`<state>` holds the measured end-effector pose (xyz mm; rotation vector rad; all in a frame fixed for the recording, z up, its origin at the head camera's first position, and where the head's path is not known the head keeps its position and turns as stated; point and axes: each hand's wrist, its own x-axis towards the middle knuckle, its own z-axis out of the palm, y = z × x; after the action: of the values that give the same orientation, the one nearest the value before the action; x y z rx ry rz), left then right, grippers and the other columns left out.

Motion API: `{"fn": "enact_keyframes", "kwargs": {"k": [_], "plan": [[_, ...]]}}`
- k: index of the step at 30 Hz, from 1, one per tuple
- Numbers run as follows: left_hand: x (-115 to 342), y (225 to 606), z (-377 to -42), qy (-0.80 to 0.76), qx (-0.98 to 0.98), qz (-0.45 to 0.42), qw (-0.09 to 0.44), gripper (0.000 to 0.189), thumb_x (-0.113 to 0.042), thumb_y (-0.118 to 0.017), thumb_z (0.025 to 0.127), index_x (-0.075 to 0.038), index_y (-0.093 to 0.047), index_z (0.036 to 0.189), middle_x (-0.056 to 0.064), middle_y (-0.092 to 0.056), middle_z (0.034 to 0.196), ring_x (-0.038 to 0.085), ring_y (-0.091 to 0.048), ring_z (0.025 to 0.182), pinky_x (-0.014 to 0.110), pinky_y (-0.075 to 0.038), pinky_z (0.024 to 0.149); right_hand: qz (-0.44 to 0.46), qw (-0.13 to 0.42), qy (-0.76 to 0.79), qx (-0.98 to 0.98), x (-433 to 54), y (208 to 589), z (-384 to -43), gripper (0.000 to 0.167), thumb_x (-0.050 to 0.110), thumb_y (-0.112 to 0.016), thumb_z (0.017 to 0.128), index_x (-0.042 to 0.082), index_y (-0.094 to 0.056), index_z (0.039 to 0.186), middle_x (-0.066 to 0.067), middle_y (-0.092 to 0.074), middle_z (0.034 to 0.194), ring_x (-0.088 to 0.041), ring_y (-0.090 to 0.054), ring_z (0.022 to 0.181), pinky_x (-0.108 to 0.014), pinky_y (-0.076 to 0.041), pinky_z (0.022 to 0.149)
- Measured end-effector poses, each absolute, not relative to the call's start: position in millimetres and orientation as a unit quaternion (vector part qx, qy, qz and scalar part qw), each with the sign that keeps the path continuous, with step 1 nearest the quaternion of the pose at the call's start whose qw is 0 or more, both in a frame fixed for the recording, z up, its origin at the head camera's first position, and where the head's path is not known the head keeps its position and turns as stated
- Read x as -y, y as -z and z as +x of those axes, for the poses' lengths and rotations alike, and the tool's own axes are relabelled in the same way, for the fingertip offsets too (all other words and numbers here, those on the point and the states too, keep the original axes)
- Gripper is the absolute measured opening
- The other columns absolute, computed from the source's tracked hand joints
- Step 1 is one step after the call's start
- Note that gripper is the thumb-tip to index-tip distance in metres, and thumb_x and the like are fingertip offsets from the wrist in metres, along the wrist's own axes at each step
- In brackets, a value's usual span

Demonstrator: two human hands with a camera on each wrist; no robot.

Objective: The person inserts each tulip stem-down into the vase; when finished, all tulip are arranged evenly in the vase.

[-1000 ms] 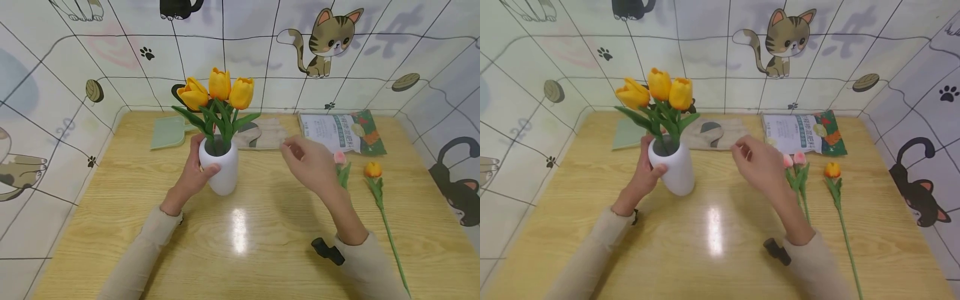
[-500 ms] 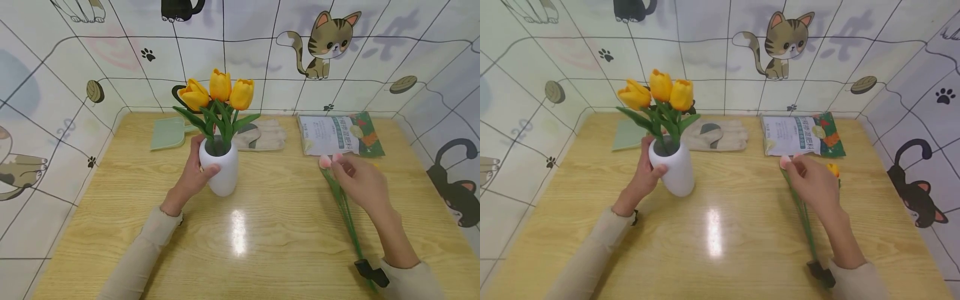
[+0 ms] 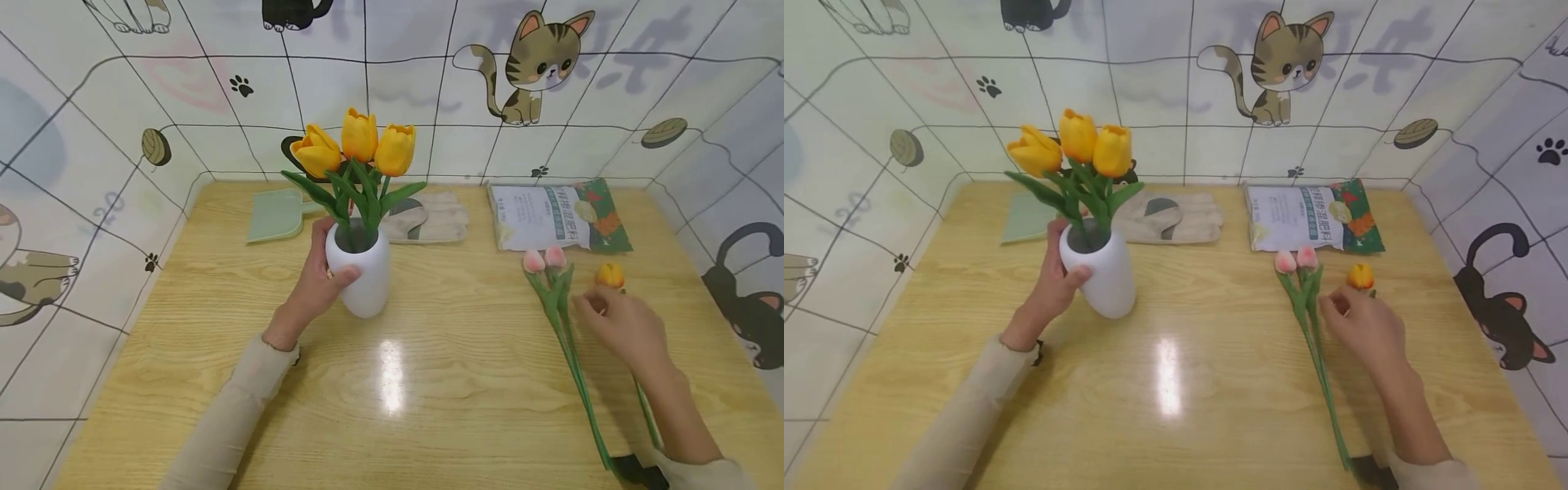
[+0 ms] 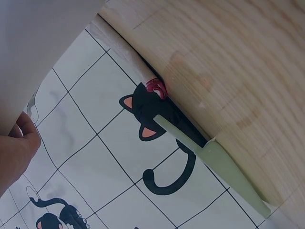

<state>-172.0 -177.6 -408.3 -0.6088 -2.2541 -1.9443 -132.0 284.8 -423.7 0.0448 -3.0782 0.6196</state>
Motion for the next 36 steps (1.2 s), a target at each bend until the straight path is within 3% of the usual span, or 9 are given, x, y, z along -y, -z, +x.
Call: {"fn": "enact_keyframes", "kwargs": {"k": [12,29,36], "plan": [[178.5,408.7,-168.5,0.642,0.739,-0.196,0.056,0.106,-0.081,-0.065,0.071,-0.011,-0.024,0.138,0.019,-0.043,0.136,0.025,-0.047,0.120,0.063,-0.036,0.104,0.027,-0.110,-0.178,0.977,-288.0,432.1,-135.1,0.053,0.050,-0.049,0.100,0.003,-0.066,0.115,-0.019,-0.072,0.106,-0.034,-0.068,0.085,-0.038,-0.047,0.057],[177.0,407.2,-168.3,0.639,0.741,-0.199,0.043,0.105,-0.082,-0.064,0.072,-0.013,-0.022,0.139,0.019,-0.042,0.137,0.028,-0.046,0.121,0.064,-0.037,0.103,0.048,-0.132,-0.177,0.974,-285.0,435.1,-137.5,0.044,0.040,-0.056,0.100,0.000,-0.069,0.109,-0.018,-0.073,0.102,-0.033,-0.069,0.084,-0.044,-0.051,0.062],[175.8,407.0,-170.0,0.640,0.737,-0.209,0.052,0.105,-0.081,-0.064,0.072,-0.010,-0.022,0.137,0.021,-0.042,0.136,0.022,-0.047,0.119,0.062,-0.037,0.103,0.021,-0.143,-0.176,0.974,-285.9,431.7,-137.5,0.042,0.037,-0.057,0.096,-0.001,-0.070,0.107,-0.019,-0.073,0.101,-0.027,-0.066,0.078,-0.037,-0.046,0.056]]}}
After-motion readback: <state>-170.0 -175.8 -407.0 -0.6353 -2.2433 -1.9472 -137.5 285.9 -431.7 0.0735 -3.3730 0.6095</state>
